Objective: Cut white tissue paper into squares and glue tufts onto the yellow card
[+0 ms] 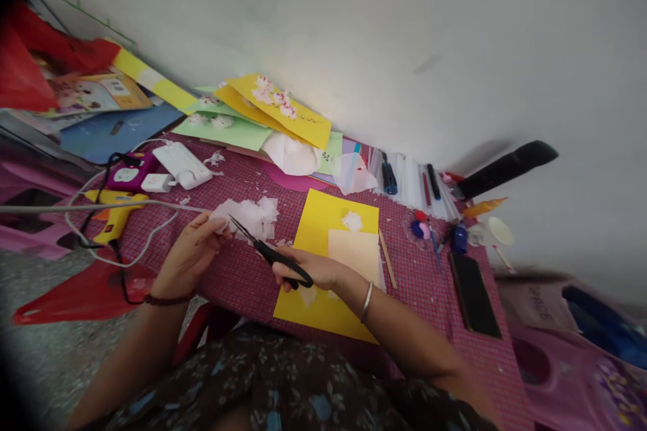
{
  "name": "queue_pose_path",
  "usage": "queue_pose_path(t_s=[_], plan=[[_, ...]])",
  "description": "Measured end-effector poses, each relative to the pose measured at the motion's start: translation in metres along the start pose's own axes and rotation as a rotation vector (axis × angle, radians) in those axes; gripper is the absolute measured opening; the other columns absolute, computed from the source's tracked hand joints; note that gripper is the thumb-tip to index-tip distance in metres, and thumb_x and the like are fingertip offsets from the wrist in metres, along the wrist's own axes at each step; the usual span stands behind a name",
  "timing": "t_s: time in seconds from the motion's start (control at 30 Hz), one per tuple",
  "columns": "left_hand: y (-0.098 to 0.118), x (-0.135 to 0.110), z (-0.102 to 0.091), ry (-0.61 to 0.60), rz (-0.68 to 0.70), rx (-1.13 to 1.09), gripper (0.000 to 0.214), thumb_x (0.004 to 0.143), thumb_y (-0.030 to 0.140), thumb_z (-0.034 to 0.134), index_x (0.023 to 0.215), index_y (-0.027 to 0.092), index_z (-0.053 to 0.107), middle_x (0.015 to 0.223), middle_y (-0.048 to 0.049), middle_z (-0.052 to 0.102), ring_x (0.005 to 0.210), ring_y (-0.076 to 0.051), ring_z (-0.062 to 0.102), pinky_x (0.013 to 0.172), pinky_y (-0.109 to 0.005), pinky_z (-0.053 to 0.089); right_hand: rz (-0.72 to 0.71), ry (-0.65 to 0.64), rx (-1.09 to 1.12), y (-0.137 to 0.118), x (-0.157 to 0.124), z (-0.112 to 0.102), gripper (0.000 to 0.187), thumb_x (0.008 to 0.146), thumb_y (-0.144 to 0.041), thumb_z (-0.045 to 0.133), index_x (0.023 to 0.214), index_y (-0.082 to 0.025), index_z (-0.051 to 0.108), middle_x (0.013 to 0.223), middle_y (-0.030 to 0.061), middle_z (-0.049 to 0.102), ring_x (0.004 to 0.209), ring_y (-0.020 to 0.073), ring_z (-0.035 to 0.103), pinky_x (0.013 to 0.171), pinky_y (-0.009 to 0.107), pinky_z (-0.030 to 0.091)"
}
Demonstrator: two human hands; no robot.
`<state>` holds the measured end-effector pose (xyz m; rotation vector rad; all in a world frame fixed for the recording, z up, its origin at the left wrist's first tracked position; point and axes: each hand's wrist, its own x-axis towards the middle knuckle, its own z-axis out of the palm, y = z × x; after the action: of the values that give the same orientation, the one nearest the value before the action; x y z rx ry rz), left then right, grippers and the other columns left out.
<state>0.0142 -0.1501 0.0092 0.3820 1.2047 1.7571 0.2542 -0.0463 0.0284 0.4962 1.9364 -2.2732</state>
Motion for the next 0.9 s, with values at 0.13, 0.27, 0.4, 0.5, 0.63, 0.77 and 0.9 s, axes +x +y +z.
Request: queue_pose_path(t_s=[0.13, 0.27, 0.4, 0.5, 0.63, 0.77, 0.9], plan=[[-0.001, -0.002, 0.008, -0.085, -0.054, 0.052, 0.022, 0.066, 0.024, 0.087, 0.066, 0.015, 0.067, 0.062, 0.0010, 0.063, 0.057, -0.010, 0.057, 0.058, -0.020, 0.048, 0.014, 0.043, 0.005, -0.005, 0.008, 0.004, 0.071, 0.078, -0.082, 0.069, 0.105, -0.017, 0.053, 0.082, -0.0026, 0.058, 0.065, 0.0087, 0.057, 0.058, 0.023, 0.045], [0.003, 0.003, 0.012, -0.113, -0.053, 0.102, 0.020, 0.066, 0.024, 0.084, 0.064, 0.016, 0.066, 0.060, 0.0008, 0.062, 0.055, -0.011, 0.055, 0.055, -0.021, 0.046, -0.009, 0.122, 0.033, -0.006, 0.018, 0.007, 0.067, 0.079, -0.076, 0.073, 0.107, -0.017, 0.055, 0.077, -0.0042, 0.057, 0.059, 0.0075, 0.055, 0.052, 0.021, 0.043], [0.009, 0.012, 0.011, -0.111, -0.037, 0.177, 0.021, 0.065, 0.025, 0.083, 0.062, 0.017, 0.063, 0.059, 0.0010, 0.060, 0.054, -0.011, 0.054, 0.054, -0.022, 0.042, -0.033, 0.180, 0.080, -0.004, 0.023, 0.007, 0.063, 0.080, -0.073, 0.075, 0.103, -0.018, 0.056, 0.069, -0.0062, 0.057, 0.050, 0.0061, 0.050, 0.046, 0.020, 0.038], [0.011, 0.017, 0.009, -0.100, -0.001, 0.300, 0.022, 0.067, 0.029, 0.078, 0.061, 0.018, 0.060, 0.058, 0.0007, 0.059, 0.054, -0.011, 0.052, 0.054, -0.023, 0.040, -0.050, 0.112, 0.158, 0.001, 0.023, 0.002, 0.067, 0.077, -0.079, 0.073, 0.100, -0.018, 0.056, 0.078, -0.0029, 0.062, 0.058, 0.0081, 0.058, 0.052, 0.021, 0.044], [0.012, 0.021, 0.003, -0.051, 0.051, 0.385, 0.020, 0.069, 0.027, 0.076, 0.061, 0.018, 0.060, 0.059, 0.0017, 0.058, 0.056, -0.011, 0.050, 0.057, -0.024, 0.039, -0.072, 0.011, 0.306, 0.011, 0.013, -0.005, 0.074, 0.079, -0.083, 0.068, 0.109, -0.017, 0.058, 0.083, 0.0003, 0.064, 0.065, 0.0111, 0.061, 0.060, 0.025, 0.048], [0.008, 0.026, -0.007, -0.012, 0.234, 0.689, 0.016, 0.076, 0.026, 0.069, 0.089, 0.018, 0.073, 0.083, -0.0047, 0.071, 0.075, -0.019, 0.064, 0.073, -0.033, 0.051, -0.137, 0.009, 0.430, 0.020, -0.008, -0.011, 0.069, 0.084, -0.079, 0.066, 0.116, -0.018, 0.058, 0.083, 0.0005, 0.064, 0.063, 0.0121, 0.059, 0.059, 0.025, 0.045], [0.000, 0.031, -0.002, -0.044, 0.477, 0.982, 0.061, 0.070, 0.017, 0.071, 0.131, 0.018, 0.065, 0.135, -0.0134, 0.067, 0.129, -0.033, 0.059, 0.112, -0.052, 0.044, -0.143, 0.003, 0.488, 0.025, -0.018, -0.009, 0.067, 0.084, -0.077, 0.067, 0.114, -0.018, 0.059, 0.082, 0.0002, 0.063, 0.063, 0.0122, 0.059, 0.058, 0.025, 0.045]])
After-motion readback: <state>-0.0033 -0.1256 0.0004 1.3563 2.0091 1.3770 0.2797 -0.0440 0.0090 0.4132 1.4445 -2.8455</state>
